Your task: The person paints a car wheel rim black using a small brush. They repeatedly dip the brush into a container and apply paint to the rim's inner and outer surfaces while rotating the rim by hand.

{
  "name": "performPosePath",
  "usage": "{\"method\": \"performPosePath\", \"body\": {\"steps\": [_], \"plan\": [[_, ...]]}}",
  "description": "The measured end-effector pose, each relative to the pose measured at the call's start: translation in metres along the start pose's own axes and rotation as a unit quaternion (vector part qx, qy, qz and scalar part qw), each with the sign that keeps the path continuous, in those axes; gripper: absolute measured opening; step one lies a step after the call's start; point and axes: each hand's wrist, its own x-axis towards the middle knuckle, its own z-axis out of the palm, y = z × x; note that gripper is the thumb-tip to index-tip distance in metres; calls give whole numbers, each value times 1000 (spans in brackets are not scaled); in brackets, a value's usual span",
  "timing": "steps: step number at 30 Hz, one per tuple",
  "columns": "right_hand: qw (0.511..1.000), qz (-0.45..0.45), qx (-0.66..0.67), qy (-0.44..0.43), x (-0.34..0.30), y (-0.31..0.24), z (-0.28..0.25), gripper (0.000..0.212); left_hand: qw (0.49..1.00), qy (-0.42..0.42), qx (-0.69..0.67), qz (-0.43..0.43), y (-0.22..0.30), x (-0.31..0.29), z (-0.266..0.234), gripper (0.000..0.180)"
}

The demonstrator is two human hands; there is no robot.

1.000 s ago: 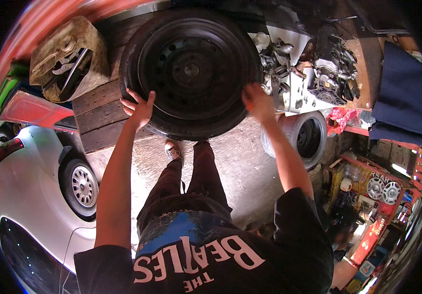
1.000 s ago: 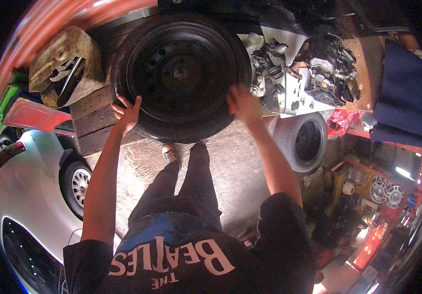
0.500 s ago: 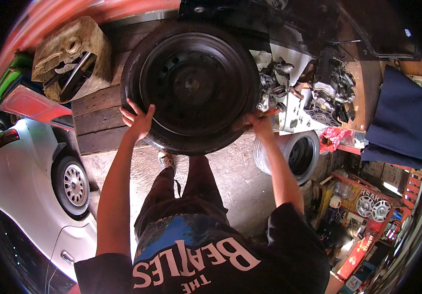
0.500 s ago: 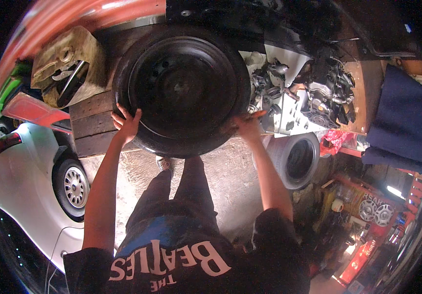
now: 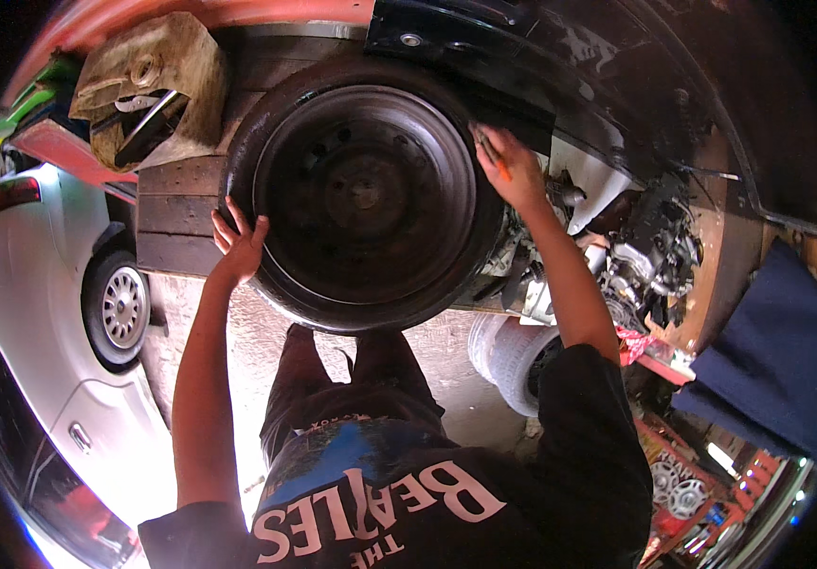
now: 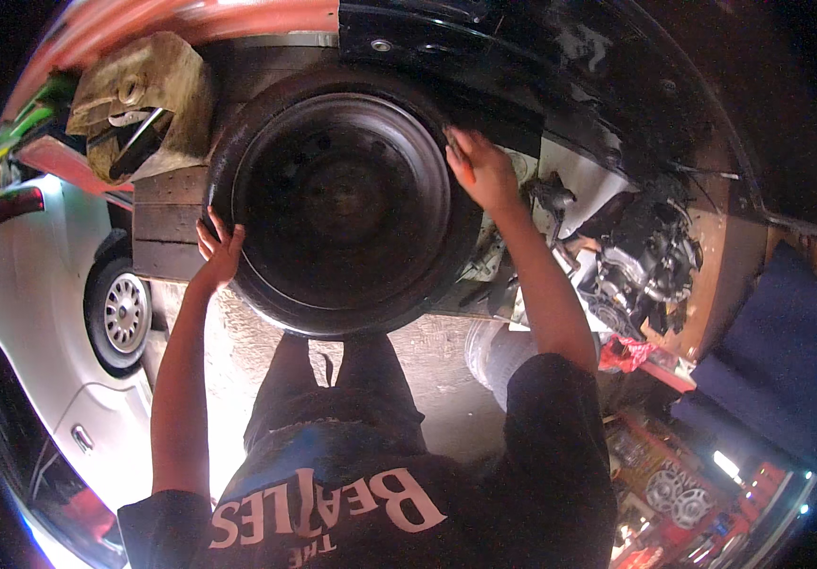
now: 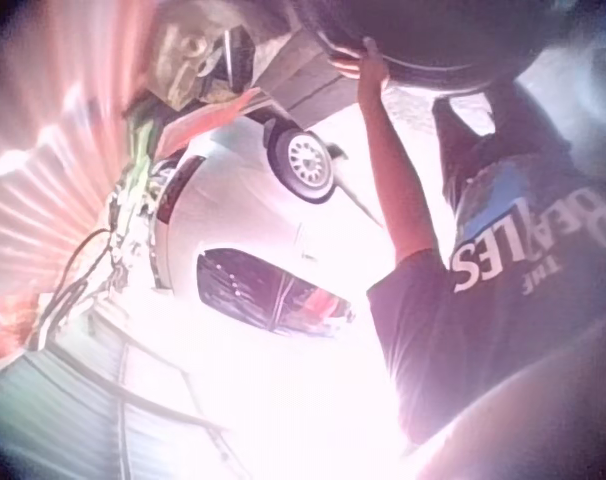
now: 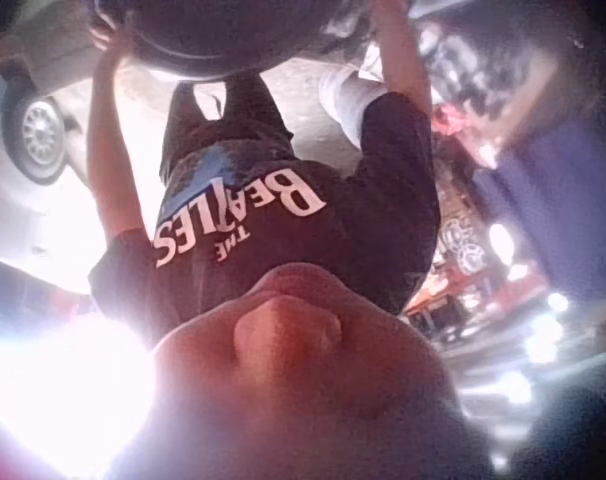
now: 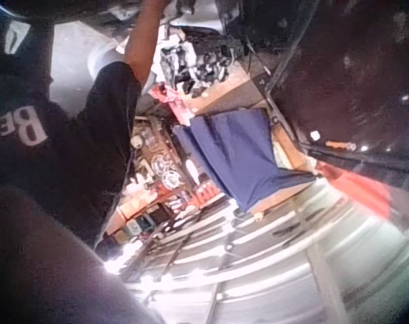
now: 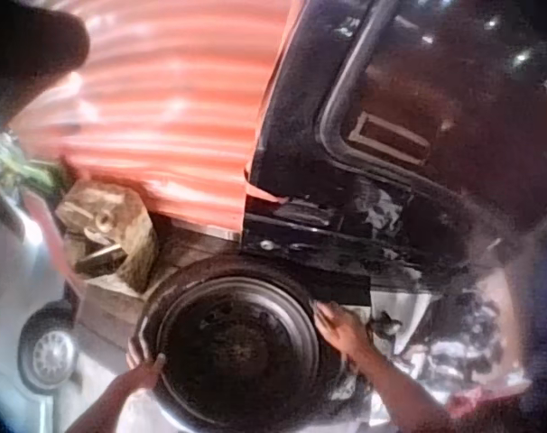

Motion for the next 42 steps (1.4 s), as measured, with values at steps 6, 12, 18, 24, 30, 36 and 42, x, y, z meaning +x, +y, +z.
{"method": "performPosePath", "body": {"steps": [6, 12, 18, 24, 30, 36, 42], "plan": [[983, 139, 92, -78, -110, -66, -16, 25, 995, 52, -79, -41, 11, -17, -13, 80], [919, 236, 225, -222, -157, -66, -18, 15, 974, 113, -178, -86, 31, -23, -11, 90], [909, 226, 247, -247, 3, 10, -7, 14, 974, 148, -156, -76, 8, -17, 5, 88], [985, -48, 151, -74, 85, 21, 11, 26, 965, 167, -186, -83, 33, -13, -1, 88], [964, -93, 100, -229, 46, 30, -26, 25, 961, 162, -203, -97, 22, -20, 3, 88], [857, 204, 177, -438, -6, 61, -64, 22, 958, 130, -222, -126, 37, -27, -8, 93], [959, 81, 4, -270, 118, 17, 7, 35, 961, 96, -213, -152, 48, -34, -27, 95]]}}
